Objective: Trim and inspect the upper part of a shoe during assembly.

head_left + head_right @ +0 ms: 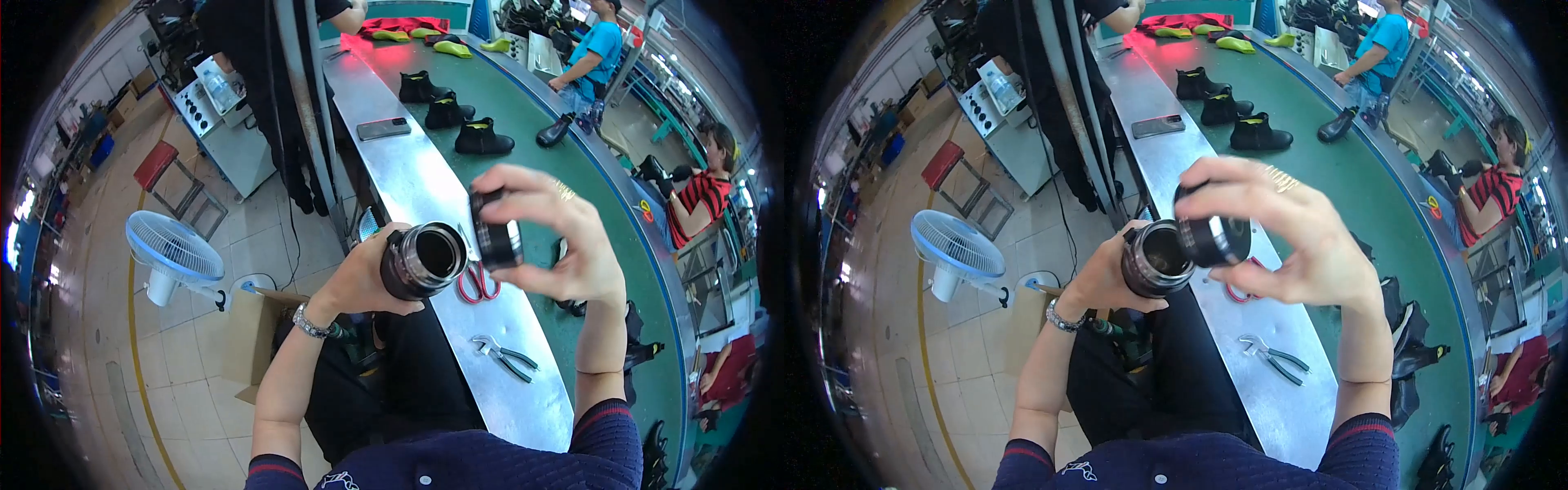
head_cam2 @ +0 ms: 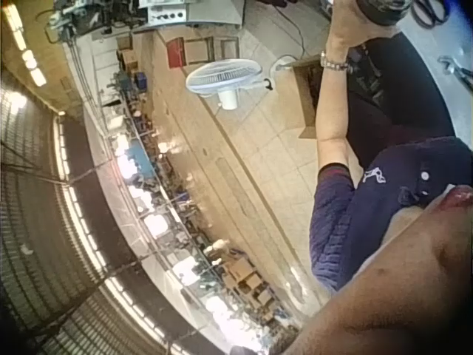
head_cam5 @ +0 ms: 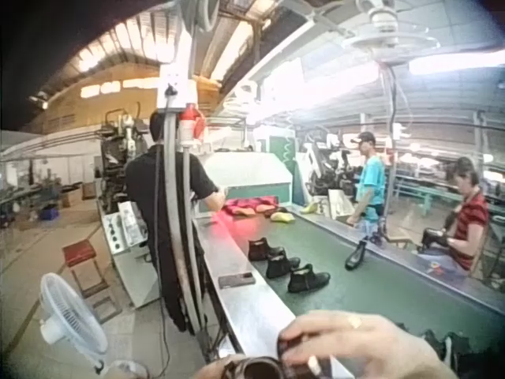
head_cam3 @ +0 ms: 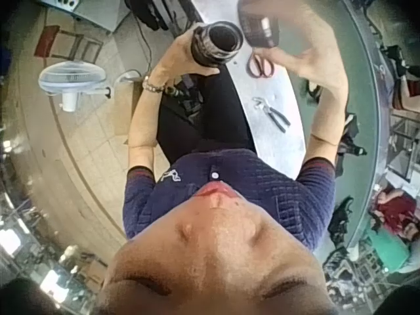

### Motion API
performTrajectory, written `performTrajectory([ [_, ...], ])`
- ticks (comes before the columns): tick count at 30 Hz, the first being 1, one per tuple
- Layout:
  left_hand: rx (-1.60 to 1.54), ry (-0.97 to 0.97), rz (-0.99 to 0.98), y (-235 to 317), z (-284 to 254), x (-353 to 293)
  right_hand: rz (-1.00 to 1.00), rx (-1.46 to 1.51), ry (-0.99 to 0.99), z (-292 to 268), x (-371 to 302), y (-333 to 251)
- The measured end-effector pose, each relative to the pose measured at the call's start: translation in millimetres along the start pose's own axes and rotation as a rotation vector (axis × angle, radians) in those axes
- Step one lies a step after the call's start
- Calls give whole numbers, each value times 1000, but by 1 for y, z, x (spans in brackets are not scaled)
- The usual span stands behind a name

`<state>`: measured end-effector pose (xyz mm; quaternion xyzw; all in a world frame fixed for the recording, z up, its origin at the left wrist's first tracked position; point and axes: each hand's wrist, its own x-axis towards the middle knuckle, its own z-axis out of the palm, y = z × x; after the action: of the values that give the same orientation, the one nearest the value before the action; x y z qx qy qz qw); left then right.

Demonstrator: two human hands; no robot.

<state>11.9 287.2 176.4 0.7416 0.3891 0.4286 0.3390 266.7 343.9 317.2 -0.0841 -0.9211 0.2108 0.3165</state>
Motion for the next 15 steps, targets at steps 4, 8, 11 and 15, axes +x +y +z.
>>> performTrajectory([
  [4,-20,159,75,-8,13,-7,193,334,290,22,-38,17],
  [8,80,264,151,-3,23,-10,593,642,691,58,-114,37],
  [11,87,314,151,1,19,-9,837,926,878,107,-155,40],
  [15,103,341,234,5,23,3,990,1047,854,143,-197,58],
])
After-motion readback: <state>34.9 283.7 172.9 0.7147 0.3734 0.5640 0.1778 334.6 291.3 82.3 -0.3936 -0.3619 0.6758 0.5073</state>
